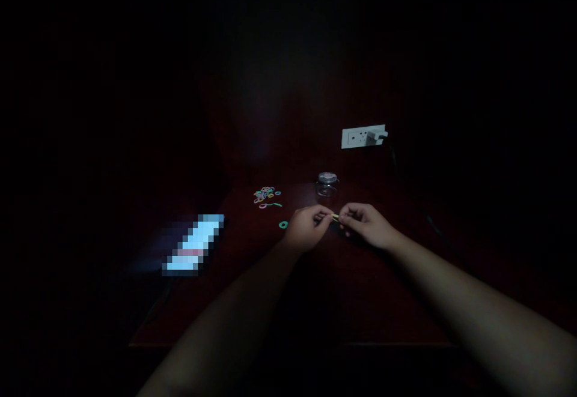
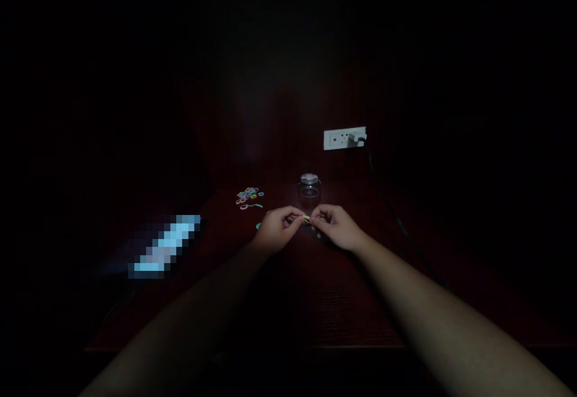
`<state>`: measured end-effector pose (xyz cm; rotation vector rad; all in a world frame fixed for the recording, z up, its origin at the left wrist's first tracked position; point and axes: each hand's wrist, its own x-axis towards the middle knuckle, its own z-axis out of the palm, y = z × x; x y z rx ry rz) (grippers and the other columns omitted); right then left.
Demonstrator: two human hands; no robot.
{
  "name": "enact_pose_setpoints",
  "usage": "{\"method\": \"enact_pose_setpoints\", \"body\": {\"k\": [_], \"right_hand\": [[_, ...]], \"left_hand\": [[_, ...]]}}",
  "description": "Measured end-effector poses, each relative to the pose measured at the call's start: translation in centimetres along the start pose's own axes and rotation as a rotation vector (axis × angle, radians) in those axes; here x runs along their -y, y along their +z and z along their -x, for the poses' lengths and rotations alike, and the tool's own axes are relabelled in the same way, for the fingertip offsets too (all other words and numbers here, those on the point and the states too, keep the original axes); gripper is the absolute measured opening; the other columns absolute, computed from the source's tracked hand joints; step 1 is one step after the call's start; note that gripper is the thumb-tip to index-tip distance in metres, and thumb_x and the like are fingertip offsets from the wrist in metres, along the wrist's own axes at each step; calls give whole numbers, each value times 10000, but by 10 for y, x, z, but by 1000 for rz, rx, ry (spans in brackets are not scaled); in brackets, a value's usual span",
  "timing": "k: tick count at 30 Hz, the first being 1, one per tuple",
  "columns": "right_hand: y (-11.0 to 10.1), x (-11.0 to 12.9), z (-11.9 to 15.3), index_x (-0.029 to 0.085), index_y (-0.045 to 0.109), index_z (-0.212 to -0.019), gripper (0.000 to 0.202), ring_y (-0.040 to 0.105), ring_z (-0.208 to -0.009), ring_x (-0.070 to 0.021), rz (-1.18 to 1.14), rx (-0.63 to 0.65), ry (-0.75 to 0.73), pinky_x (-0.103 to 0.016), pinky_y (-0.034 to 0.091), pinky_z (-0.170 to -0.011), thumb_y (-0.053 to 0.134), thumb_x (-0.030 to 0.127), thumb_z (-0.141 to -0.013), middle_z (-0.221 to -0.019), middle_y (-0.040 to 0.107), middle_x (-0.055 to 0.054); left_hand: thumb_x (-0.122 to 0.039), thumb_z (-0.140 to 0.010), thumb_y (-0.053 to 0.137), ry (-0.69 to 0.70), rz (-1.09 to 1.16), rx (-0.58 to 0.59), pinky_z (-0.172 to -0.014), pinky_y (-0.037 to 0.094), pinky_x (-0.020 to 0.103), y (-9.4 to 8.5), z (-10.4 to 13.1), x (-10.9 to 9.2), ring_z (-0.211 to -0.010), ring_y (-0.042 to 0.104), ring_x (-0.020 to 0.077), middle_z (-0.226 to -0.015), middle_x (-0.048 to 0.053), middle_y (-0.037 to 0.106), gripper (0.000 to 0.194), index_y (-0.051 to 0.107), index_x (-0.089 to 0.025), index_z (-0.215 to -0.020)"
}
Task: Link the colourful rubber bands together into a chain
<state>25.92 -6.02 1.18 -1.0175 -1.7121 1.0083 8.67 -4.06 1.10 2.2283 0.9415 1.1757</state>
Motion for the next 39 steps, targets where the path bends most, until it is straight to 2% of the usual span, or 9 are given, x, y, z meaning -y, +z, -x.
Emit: {"method": "enact_pose_setpoints", "body": {"k": [13,18,24,28,33,39], "right_hand": [[-4,1,-1,141,506,-699,273,478,-452,-68,-7,-98,-59,-192,356,-436,580,403,-732,-590,538,11],[-2,-1,-2,137,514,-709,257,489,-456,-68,-44,-37,-59,-195,368,-445,581,384,-739,-600,544,11],[1,-2,-2,139,514,-711,269,486,-450,-70,-47,-27,-37,-193,363,-429,592,396,-725,-594,555,6],[-1,-2,-2,138,518,-723,268,489,-452,-68,-59,-7,-44,-191,370,-430,586,397,-731,-604,549,8],[-1,-4,-2,141,525,-760,267,476,-438,-69,-51,20,-42,-178,352,-415,618,385,-704,-522,501,38],[-1,-4,-3,139,521,-740,239,470,-439,-68,-20,-9,-53,-173,336,-413,603,362,-712,-523,514,29]], "left_hand": [[-226,-758,523,-4,-41,-40,-557,442,177,-5,-1,-3,-643,577,97,-736,21,646,120,616,-152,-781],[-245,-739,553,-3,8,-17,-542,442,173,-2,0,-4,-665,589,101,-771,31,657,164,620,-157,-860],[-234,-727,556,-22,-8,26,-511,426,172,-1,1,-1,-571,552,84,-673,22,638,110,611,-139,-735],[-231,-729,547,-26,-1,27,-501,414,167,-2,1,0,-553,535,77,-652,15,623,108,605,-140,-737],[-225,-707,566,-33,16,2,-490,405,167,-1,0,-1,-548,524,78,-632,10,607,93,596,-139,-722],[-235,-717,555,-20,13,12,-482,389,158,-3,1,-1,-525,503,68,-610,-4,584,97,579,-142,-710]]}}
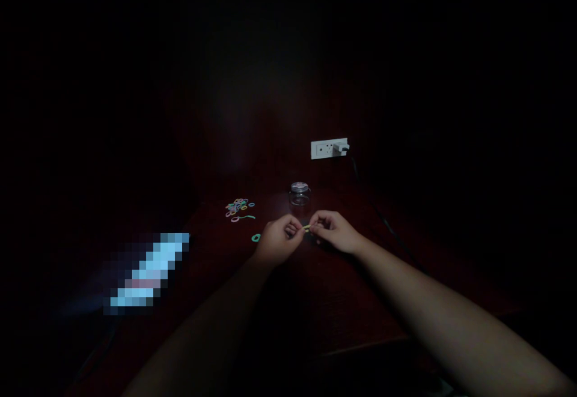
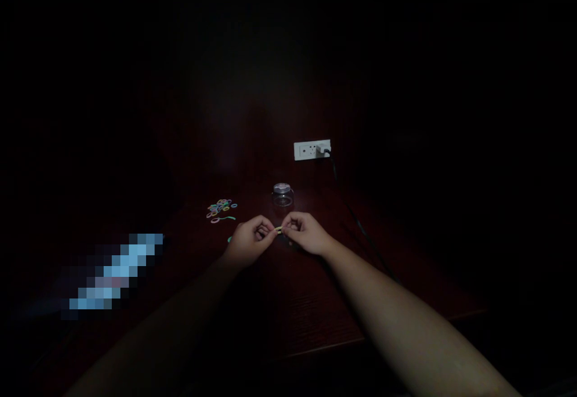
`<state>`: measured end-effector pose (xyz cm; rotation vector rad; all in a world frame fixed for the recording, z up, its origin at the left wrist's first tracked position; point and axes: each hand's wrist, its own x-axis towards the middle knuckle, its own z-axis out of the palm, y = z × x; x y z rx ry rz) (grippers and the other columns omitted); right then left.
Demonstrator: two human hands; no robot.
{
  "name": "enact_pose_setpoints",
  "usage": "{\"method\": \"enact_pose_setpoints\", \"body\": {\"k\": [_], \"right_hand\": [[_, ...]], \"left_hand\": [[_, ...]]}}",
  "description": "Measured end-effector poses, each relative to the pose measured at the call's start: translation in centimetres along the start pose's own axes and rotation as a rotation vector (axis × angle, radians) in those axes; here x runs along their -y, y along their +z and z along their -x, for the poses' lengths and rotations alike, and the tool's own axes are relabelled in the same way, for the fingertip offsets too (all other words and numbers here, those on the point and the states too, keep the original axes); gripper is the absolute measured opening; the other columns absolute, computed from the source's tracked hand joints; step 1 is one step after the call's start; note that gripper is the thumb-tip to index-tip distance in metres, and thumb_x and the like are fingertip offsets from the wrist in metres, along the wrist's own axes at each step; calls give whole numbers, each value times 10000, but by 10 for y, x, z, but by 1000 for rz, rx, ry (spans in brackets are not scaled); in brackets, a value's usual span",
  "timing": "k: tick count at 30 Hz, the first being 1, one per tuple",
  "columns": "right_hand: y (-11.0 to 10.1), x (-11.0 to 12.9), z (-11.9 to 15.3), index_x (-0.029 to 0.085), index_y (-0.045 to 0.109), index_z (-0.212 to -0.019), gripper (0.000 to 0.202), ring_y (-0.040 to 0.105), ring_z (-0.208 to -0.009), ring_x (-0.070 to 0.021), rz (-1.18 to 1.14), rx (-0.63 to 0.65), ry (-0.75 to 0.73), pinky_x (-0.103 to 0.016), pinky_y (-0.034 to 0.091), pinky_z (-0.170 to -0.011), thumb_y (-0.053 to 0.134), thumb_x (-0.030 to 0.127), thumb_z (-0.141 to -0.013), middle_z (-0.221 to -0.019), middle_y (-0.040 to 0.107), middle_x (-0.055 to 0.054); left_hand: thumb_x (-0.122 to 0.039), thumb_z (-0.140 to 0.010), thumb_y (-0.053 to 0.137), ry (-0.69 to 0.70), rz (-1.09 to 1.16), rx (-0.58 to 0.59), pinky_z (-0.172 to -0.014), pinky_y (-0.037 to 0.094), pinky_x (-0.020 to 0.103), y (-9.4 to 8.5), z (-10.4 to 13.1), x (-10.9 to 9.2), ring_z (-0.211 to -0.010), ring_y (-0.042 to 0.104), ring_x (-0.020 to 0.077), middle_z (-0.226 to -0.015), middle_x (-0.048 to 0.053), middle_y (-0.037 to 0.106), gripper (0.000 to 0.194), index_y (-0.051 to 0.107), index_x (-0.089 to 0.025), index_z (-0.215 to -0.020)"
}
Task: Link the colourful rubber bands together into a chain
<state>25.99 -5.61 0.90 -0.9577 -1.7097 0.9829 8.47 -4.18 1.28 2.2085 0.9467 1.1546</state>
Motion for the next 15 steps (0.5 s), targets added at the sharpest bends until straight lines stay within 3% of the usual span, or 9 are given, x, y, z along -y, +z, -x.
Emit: {"method": "enact_pose_setpoints", "body": {"k": [9,15], "right_hand": [[-1,3,0,145,535,-787,263,493,-465,-70,-54,-62,-24,-194,386,-447,622,374,-693,-622,552,12],[-1,2,0,133,555,-742,261,450,-433,-66,4,-49,-3,-178,333,-408,617,383,-697,-500,507,29]], "left_hand": [[-233,-703,552,-34,20,-23,-484,366,160,-1,1,-4,-519,480,69,-598,-12,566,88,570,-147,-695],[-227,-694,551,-38,31,-24,-479,350,160,-2,1,-5,-509,466,67,-573,-21,546,76,558,-152,-682]]}}
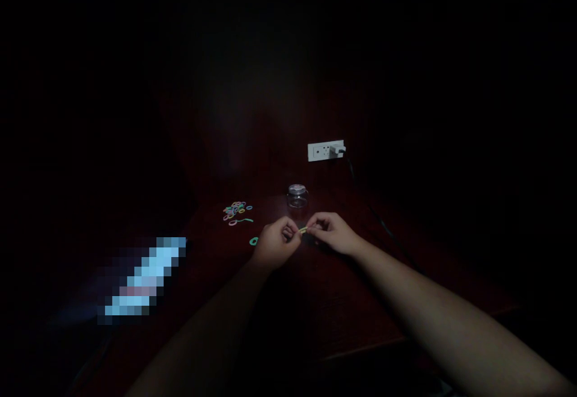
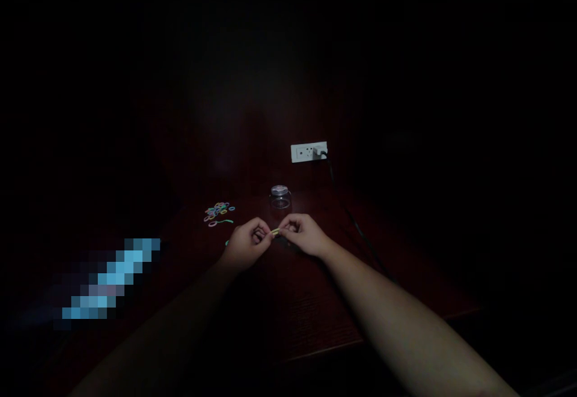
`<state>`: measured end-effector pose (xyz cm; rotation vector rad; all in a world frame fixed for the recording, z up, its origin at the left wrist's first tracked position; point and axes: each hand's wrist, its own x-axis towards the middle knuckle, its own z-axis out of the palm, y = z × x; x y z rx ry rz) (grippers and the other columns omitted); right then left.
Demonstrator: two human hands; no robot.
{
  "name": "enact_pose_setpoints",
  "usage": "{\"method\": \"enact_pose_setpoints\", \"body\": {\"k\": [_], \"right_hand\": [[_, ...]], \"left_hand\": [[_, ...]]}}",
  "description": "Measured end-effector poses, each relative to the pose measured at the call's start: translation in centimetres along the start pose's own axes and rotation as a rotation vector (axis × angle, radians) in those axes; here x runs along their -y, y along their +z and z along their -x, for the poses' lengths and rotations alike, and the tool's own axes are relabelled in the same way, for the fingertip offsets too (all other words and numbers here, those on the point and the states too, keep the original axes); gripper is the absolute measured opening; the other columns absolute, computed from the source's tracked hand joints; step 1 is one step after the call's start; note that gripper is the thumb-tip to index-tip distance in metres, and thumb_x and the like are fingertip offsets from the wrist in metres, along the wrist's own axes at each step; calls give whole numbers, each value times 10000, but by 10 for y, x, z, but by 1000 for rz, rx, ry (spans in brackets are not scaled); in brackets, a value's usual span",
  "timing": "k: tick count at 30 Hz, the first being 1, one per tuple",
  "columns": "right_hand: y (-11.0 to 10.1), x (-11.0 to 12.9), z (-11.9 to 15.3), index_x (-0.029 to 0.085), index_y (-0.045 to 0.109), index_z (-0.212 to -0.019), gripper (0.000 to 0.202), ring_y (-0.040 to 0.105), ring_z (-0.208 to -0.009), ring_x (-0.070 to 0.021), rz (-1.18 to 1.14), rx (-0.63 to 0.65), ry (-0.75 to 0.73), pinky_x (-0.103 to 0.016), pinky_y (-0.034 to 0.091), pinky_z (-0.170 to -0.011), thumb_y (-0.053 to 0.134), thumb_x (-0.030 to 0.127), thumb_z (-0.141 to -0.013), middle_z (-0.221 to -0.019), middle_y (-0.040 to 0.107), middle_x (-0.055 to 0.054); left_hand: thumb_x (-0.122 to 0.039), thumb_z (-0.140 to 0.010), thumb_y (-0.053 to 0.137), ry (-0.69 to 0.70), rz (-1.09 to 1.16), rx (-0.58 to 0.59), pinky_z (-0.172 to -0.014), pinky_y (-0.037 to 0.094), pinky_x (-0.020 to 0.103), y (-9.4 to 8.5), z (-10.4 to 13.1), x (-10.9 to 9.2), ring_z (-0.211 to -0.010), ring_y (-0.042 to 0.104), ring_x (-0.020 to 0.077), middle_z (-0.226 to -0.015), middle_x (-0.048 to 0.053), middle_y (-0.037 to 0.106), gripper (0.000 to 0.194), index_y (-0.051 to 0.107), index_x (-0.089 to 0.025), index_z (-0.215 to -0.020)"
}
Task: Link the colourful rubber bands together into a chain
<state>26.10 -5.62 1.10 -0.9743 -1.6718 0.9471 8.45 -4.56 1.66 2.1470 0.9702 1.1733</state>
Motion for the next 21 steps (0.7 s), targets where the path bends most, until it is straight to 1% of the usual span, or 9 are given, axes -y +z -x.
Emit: {"method": "enact_pose_setpoints", "body": {"k": [3,4,6,9,11,14,16,19,21], "right_hand": [[-1,2,0,141,551,-764,249,461,-452,-64,-8,-97,-31,-183,344,-425,617,373,-698,-555,520,26],[-1,2,0,143,555,-789,254,469,-465,-65,-21,-103,-38,-186,353,-436,627,365,-690,-586,532,22],[0,3,0,140,566,-808,264,473,-475,-68,-33,-55,-30,-190,358,-444,643,356,-677,-602,543,15],[0,3,0,133,566,-748,239,458,-450,-71,-15,15,-6,-192,341,-429,620,361,-700,-536,526,18],[-2,2,0,136,555,-733,231,457,-446,-70,-14,-28,-23,-193,337,-427,600,363,-719,-540,524,18],[-4,4,-1,143,562,-814,245,466,-483,-65,-46,-93,-64,-194,356,-461,636,341,-690,-621,539,17],[-2,5,0,139,575,-857,295,460,-496,-62,-55,-40,-52,-193,359,-475,678,320,-648,-632,540,20],[3,7,2,118,589,-774,271,444,-466,-67,-23,66,3,-192,336,-449,678,338,-645,-543,523,24],[4,7,2,117,581,-728,261,447,-452,-73,-2,72,12,-191,325,-434,653,361,-669,-505,517,23]], "left_hand": [[-223,-696,549,4,-9,3,-483,351,160,0,0,0,-509,461,65,-571,-24,538,73,551,-152,-681],[-222,-698,547,8,-13,8,-484,352,160,0,0,1,-508,460,64,-571,-24,537,71,550,-152,-684],[-217,-701,543,18,-16,18,-484,356,159,0,0,1,-508,461,63,-574,-25,539,66,549,-152,-689],[-208,-700,542,31,-18,18,-481,361,157,1,0,1,-512,468,64,-579,-23,543,58,548,-152,-684],[-209,-702,540,34,-22,15,-476,359,155,1,0,1,-509,467,63,-577,-24,543,61,547,-153,-679],[-212,-707,535,41,-29,25,-473,354,154,0,0,2,-503,458,61,-573,-27,540,61,546,-154,-690],[-209,-705,534,43,-24,41,-476,353,156,0,0,3,-504,457,61,-577,-27,539,57,541,-154,-697],[-204,-693,538,41,-16,61,-472,347,157,1,0,4,-502,450,61,-569,-29,526,54,531,-151,-686],[-194,-683,539,46,-14,63,-471,342,156,2,0,4,-499,439,60,-560,-34,513,48,522,-150,-674]]}}
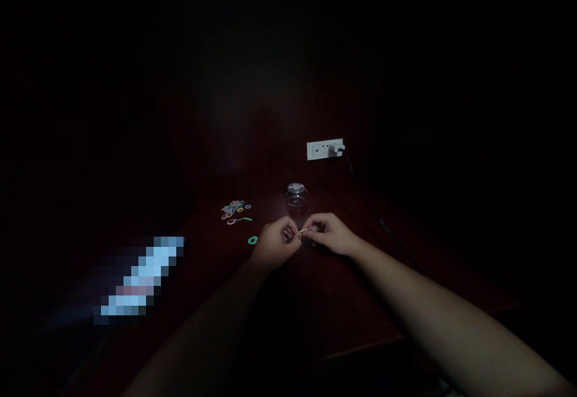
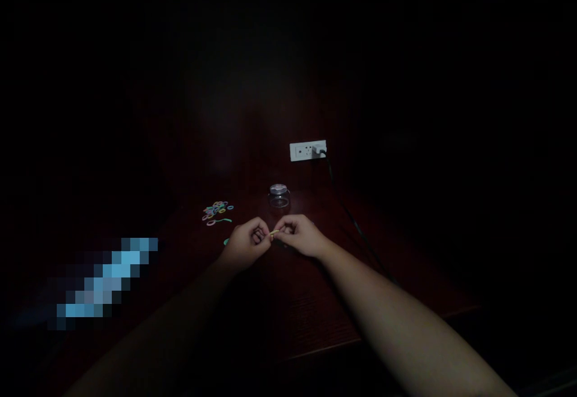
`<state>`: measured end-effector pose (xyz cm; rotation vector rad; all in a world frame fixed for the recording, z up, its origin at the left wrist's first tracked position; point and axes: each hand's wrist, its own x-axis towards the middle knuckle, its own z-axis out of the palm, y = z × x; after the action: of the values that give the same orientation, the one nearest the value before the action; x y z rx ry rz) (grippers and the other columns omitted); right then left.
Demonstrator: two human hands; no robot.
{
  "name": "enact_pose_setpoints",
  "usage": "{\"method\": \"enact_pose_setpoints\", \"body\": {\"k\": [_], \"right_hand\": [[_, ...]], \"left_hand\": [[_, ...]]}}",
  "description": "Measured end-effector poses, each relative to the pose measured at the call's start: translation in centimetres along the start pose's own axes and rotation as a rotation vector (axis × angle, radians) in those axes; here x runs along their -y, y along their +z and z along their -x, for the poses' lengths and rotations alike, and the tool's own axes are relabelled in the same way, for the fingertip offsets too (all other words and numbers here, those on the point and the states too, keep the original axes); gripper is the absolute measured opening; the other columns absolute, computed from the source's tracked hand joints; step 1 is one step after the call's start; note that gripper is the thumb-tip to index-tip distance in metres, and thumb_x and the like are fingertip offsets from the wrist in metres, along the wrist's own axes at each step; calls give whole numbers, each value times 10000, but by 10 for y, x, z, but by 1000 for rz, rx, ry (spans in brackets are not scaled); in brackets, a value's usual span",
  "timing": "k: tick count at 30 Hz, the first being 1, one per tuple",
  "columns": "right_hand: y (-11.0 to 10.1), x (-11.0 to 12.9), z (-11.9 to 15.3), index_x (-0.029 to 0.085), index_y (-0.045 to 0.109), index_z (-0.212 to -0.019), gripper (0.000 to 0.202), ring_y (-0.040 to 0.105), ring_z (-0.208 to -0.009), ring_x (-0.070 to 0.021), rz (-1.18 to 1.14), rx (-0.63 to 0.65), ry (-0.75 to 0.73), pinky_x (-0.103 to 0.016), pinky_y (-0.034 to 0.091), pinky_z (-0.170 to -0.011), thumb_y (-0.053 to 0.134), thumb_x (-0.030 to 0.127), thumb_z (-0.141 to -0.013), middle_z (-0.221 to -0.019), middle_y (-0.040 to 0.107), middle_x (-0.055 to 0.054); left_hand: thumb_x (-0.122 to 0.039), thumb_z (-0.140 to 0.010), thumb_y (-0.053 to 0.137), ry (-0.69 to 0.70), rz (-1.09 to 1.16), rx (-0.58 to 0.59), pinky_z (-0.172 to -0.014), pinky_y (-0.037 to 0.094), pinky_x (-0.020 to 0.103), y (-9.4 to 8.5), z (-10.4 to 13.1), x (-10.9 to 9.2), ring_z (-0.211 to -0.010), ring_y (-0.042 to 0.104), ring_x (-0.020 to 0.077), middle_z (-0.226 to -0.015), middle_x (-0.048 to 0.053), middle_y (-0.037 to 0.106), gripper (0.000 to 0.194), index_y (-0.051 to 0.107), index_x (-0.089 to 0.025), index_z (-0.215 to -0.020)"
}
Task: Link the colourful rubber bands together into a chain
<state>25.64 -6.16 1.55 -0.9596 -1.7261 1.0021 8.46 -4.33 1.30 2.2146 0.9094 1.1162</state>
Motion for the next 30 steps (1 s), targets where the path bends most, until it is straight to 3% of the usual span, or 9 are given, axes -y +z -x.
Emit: {"method": "enact_pose_setpoints", "body": {"k": [6,13,19,25,30], "right_hand": [[-7,-2,-2,134,547,-739,235,444,-450,-66,0,-140,-69,-191,332,-443,612,358,-710,-529,496,36],[-2,0,-1,120,574,-791,242,455,-453,-70,-14,-44,-13,-186,327,-433,648,322,-680,-524,525,25],[-5,-3,-3,126,556,-774,213,503,-469,-82,-47,-122,-50,-192,354,-455,625,315,-702,-531,545,21],[-3,-4,-2,117,585,-795,224,490,-463,-81,1,-26,-31,-192,350,-447,626,319,-706,-543,561,7],[-1,-4,-3,122,561,-755,197,480,-449,-75,5,-64,-50,-184,343,-433,615,308,-716,-518,533,21]], "left_hand": [[-192,-685,536,2,-11,-7,-480,343,158,0,0,1,-503,424,59,-559,-37,498,43,515,-155,-676],[-199,-690,536,1,-2,9,-480,343,158,0,0,2,-506,430,59,-565,-35,500,48,520,-154,-684],[-206,-698,533,-15,-4,8,-476,340,155,-1,1,0,-501,416,56,-562,-35,497,61,515,-152,-676],[-223,-697,544,-19,12,16,-474,339,158,-2,0,-1,-501,417,58,-559,-34,497,76,527,-152,-679],[-226,-706,544,-25,26,24,-480,346,157,-1,0,-1,-510,426,59,-578,-31,507,76,526,-153,-693]]}}
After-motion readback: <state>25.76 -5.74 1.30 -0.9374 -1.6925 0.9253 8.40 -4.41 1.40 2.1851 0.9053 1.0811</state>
